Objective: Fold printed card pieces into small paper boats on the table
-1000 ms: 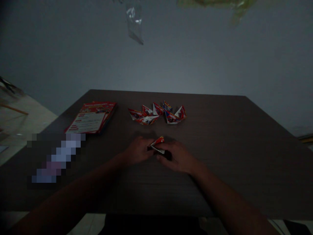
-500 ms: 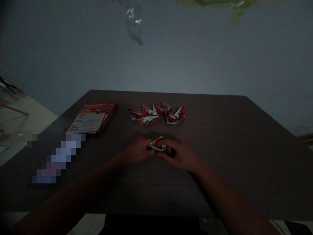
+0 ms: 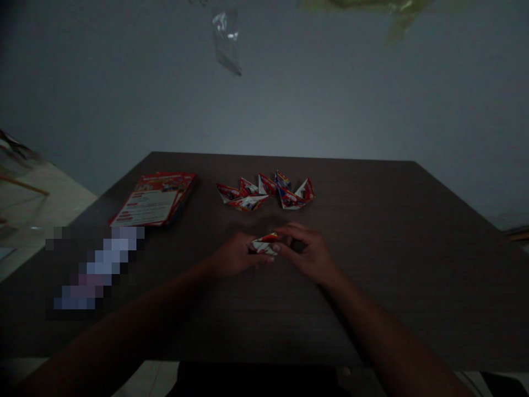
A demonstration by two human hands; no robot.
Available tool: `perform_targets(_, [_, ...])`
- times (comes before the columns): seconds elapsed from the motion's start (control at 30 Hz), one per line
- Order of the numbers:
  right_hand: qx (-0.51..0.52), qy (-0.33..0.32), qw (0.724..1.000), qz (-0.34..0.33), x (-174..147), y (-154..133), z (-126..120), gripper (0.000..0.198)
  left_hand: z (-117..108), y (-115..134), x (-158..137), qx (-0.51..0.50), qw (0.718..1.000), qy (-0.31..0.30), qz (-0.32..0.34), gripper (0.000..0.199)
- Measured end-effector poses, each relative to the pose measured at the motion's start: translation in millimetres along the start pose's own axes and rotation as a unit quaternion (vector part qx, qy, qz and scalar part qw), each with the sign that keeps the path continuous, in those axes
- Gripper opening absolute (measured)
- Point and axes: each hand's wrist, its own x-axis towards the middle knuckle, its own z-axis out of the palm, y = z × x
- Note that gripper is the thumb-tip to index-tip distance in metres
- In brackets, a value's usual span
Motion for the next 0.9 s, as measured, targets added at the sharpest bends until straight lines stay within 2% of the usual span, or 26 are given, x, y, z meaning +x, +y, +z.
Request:
perform_targets(0.33, [0.036, 0.009, 0.998, 0.045, -1, 5, 2, 0.016, 3, -3, 0, -0.019, 1.0, -0.008, -0.019, 0.033])
perform_targets(0.47, [0.046, 0.022, 0.997, 0.055, -1, 5, 2, 0.015, 4, -3, 1, -0.021, 1.0, -0.008, 0.003, 0.035])
perform_targets(0.67, [0.066, 0.015, 0.995, 0.072, -1, 6, 4, 0.017, 3, 4, -2, 0.015, 0.999, 0.03, 0.043, 0.043])
perform_targets(0.9, [0.081, 0.012, 0.993, 0.09, -2, 5, 4, 0.02, 1, 8, -4, 0.077, 0.993, 0.065, 0.062, 0.042])
